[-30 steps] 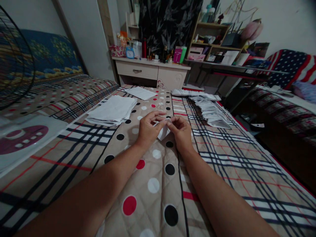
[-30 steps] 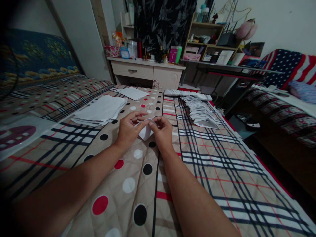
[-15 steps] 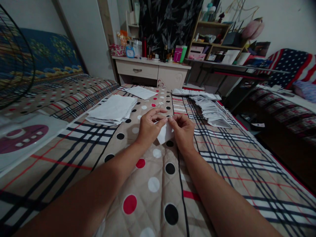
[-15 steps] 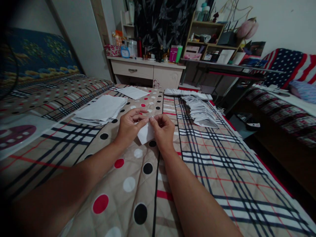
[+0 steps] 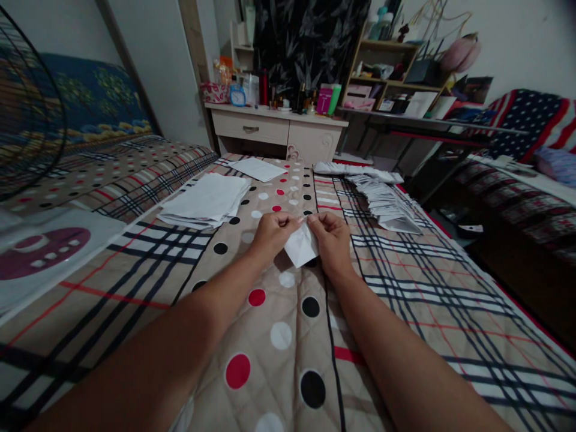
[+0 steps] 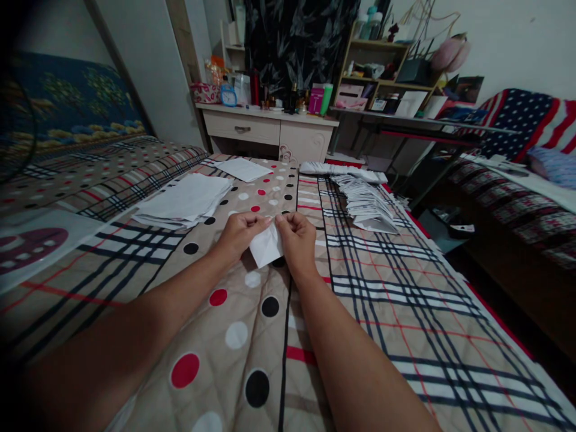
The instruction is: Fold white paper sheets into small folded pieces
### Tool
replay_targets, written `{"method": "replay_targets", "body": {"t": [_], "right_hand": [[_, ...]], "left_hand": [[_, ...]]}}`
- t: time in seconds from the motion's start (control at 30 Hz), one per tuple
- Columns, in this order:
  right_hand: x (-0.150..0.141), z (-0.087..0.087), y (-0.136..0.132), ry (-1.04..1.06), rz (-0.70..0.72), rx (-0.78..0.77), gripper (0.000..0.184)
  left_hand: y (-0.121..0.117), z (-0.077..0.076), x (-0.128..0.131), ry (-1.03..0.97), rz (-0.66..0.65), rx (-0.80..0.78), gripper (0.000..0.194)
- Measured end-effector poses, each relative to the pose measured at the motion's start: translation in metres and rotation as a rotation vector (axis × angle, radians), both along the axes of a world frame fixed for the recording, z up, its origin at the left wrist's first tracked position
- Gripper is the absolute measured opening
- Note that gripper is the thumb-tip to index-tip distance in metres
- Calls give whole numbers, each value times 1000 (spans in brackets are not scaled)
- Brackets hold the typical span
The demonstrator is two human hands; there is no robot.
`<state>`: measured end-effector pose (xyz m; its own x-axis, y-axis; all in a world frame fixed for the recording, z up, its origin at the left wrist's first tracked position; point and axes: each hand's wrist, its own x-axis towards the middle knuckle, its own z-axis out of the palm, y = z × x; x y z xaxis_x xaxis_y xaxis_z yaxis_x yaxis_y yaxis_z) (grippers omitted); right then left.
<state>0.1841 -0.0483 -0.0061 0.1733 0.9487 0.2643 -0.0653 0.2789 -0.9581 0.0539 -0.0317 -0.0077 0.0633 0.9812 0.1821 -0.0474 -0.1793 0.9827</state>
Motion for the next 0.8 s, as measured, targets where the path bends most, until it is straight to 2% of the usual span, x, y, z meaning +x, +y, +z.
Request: {"method": "replay_targets", "body": {"t": [0.17, 0.3, 0.47, 0.7, 0.8], "right_hand": [[3, -7, 6, 30, 120, -72, 33], [9, -13, 12, -76, 135, -62, 26], [14, -16, 16, -254, 86, -51, 21], [17, -20, 20, -322, 57, -95, 25], [18, -20, 19, -370, 30, -86, 20]], "left_hand": [[9, -8, -8, 54, 125, 40, 22], [17, -13, -15, 176, 169, 59, 17], [22, -17, -19, 259, 103, 108, 19], [22, -18, -21, 311, 49, 116, 30], [21, -17, -21, 336, 37, 97, 35]]}}
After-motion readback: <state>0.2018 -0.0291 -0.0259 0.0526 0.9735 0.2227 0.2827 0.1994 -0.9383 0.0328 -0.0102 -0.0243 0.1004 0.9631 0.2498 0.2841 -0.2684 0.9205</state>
